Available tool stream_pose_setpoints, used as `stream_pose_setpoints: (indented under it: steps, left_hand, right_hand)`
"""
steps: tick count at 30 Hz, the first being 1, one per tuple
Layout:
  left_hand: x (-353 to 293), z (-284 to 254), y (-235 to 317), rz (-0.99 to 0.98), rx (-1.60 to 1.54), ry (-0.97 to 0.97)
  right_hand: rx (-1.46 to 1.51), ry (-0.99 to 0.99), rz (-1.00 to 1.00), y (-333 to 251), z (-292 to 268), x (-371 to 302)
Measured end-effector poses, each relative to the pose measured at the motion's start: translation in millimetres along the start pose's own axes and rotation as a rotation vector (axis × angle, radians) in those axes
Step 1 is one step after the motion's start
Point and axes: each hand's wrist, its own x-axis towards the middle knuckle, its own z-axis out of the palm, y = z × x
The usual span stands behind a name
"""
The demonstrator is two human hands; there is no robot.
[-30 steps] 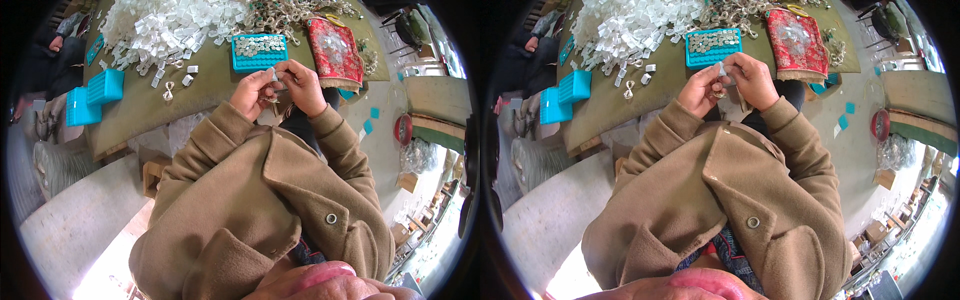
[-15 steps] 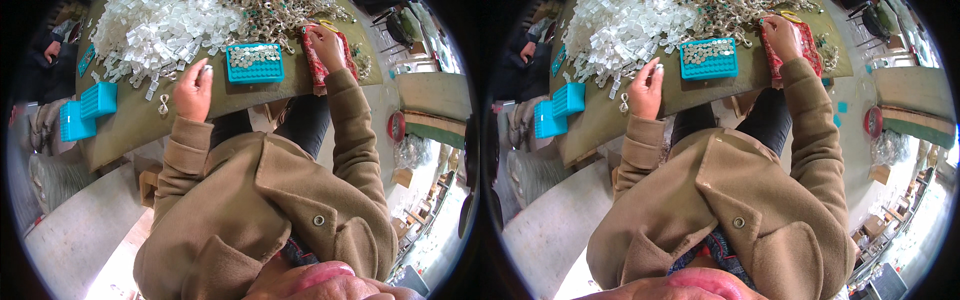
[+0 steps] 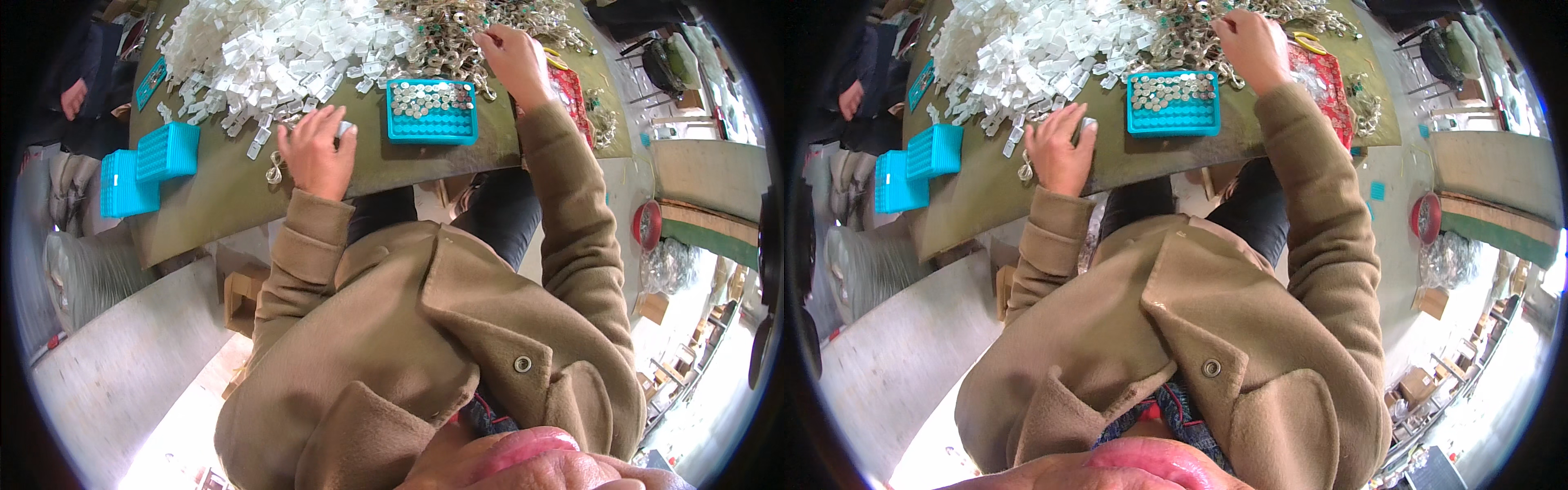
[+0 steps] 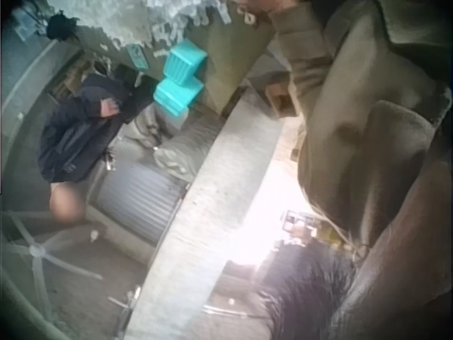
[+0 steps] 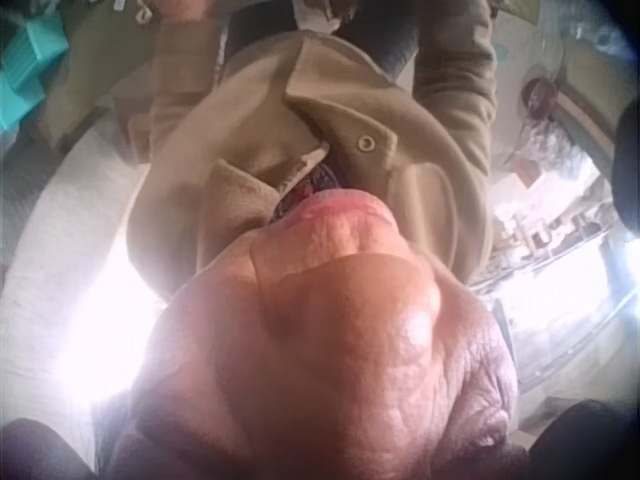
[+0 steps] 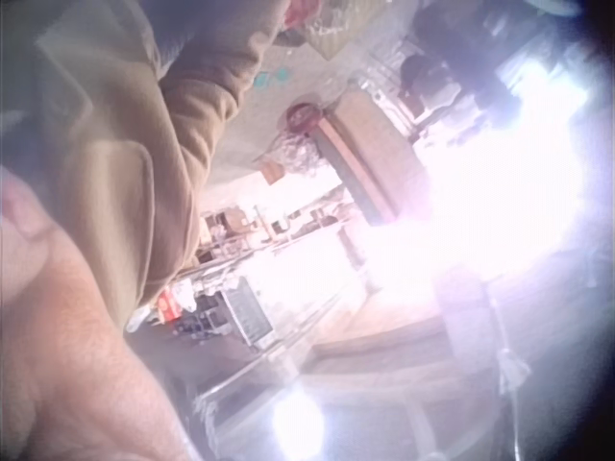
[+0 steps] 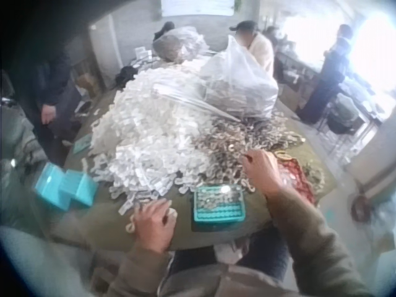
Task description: The person repeatedly picks small white plastic pieces and metal rings from a table, inserts the rings into the plastic pieces, and places the assembled units into a blue tray. The person also handles a clear plastic bag and a red pouch while working at the table.
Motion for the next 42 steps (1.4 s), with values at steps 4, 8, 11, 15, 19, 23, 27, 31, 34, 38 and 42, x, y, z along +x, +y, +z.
stream_pose_setpoints:
  steps: [4, 8, 11, 15, 19, 23, 27, 31, 34, 38, 42]
  left_hand:
    - [-10.9, 9.2, 5.5, -0.029, -0.011, -0.166]
    - [-15.8, 10.1, -7.2, -0.01, 0.011, -0.101]
    - [-13.6, 8.6, -18.1, -0.089, 0.025, -0.091]
    - [-11.1, 7.3, -20.7, -0.117, 0.007, -0.026]
    - [-7.9, -1.7, -11.4, -0.159, 0.056, -0.067]
    - [-3.3, -13.1, 18.1, -0.027, -0.182, 0.072]
    - [-5.1, -19.5, 55.8, 0.097, -0.41, 0.013]
    - [-6.3, -23.6, 72.6, 0.085, -0.572, -0.028]
    - [-4.8, -22.6, 79.6, 0.032, -0.689, -0.053]
    - [-4.2, -18.9, 90.0, 0.05, -0.757, -0.058]
    - [-5.3, -19.3, 89.5, 0.047, -0.763, -0.081]
  right_hand:
    - [-0.244, -0.091, 0.179, -1.5, 28.1, 26.3]
    - [-0.084, -0.131, 0.133, 12.6, 34.7, 30.0]
    - [0.407, -0.203, 0.303, 20.5, 24.2, 21.0]
    - [0.898, -0.188, 0.426, 28.9, 8.8, 9.3]
    - [0.844, -0.141, 0.396, 36.7, 6.0, 6.3]
    - [0.142, -0.047, 0.198, 32.7, 20.9, 16.7]
    - [-0.267, -0.113, 0.14, 25.4, 40.5, 23.8]
    - [-0.167, -0.105, 0.116, 32.1, 36.9, 17.9]
    - [-0.013, -0.035, 0.117, 31.9, 33.0, 12.7]
    - [-0.251, -0.098, 0.113, 21.6, 40.0, 14.6]
    - [-0.145, -0.039, 0.074, 23.6, 45.7, 11.5]
